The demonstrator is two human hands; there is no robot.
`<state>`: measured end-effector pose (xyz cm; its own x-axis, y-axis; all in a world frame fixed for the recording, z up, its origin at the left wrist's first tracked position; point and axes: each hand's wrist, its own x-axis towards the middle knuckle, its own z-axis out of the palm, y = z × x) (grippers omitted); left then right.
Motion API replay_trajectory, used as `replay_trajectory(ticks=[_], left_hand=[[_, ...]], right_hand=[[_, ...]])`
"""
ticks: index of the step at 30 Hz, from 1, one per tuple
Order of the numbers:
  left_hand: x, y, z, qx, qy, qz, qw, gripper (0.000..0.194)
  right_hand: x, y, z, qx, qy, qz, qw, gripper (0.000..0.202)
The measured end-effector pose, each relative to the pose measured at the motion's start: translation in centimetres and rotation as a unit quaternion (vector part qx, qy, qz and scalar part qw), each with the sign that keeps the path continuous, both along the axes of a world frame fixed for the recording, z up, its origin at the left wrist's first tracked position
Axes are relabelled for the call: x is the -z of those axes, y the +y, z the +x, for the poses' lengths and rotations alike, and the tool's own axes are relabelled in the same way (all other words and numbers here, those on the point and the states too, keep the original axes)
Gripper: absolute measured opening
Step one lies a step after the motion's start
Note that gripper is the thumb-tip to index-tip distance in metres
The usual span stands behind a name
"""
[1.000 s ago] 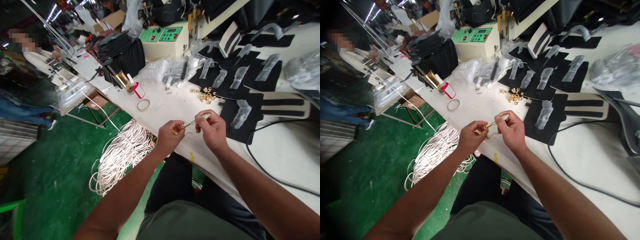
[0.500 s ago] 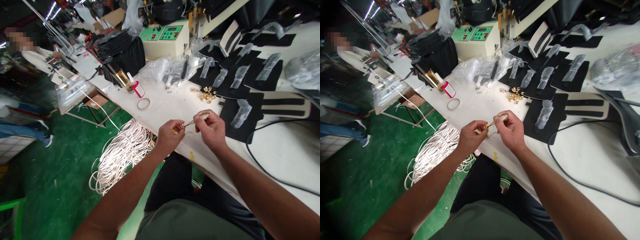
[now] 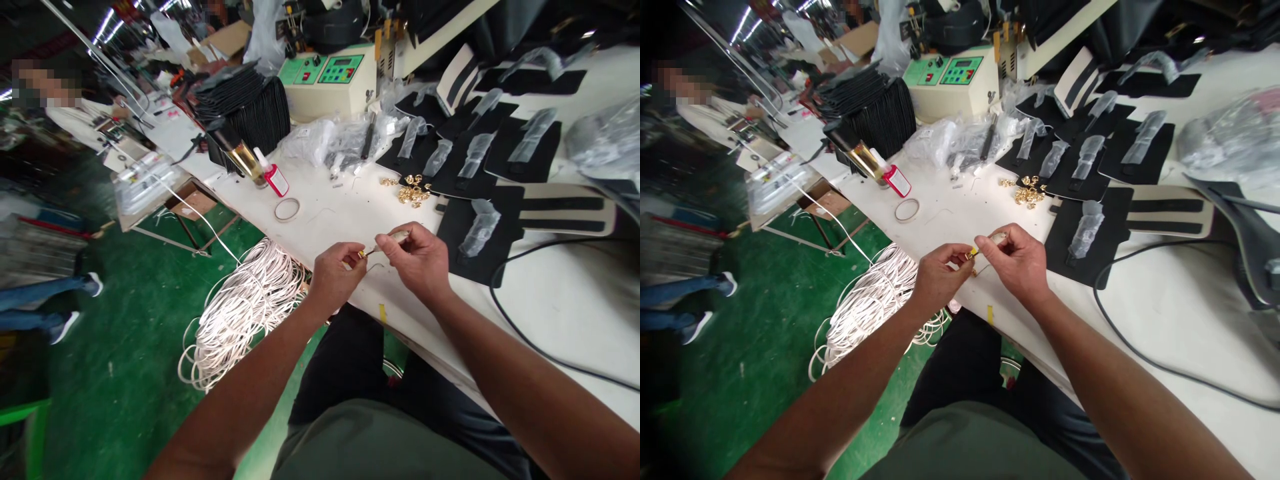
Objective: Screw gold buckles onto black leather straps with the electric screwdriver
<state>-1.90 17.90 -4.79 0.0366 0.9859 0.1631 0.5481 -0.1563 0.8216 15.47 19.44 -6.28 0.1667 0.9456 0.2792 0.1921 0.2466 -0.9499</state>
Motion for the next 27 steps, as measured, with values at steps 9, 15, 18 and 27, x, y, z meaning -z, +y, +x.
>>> replay_trajectory(ticks=[9,15,18,27], left_hand=[[-0.2,-0.5,0.0,-0.004,0.009,-0.001,1.0,0.007],[0.8,-2.4,0.7,0.005,0.072,-0.024,0.997,0.006],[1.1,-3.2,0.9,0.014,0.171,0.018,0.985,0.008],[1.4,-3.8,0.6,0.023,0.306,0.139,0.942,0.022]], right_hand=[[-0.4,0.4,0.5,-0.035,0.085,-0.029,0.995,0.03],[-0.1,1.3,0.9,-0.015,0.155,-0.065,0.986,0.029],[0.4,1.9,1.5,0.0,0.195,-0.069,0.978,0.027],[2.1,3.7,2.0,0.02,0.356,-0.124,0.926,0.036]])
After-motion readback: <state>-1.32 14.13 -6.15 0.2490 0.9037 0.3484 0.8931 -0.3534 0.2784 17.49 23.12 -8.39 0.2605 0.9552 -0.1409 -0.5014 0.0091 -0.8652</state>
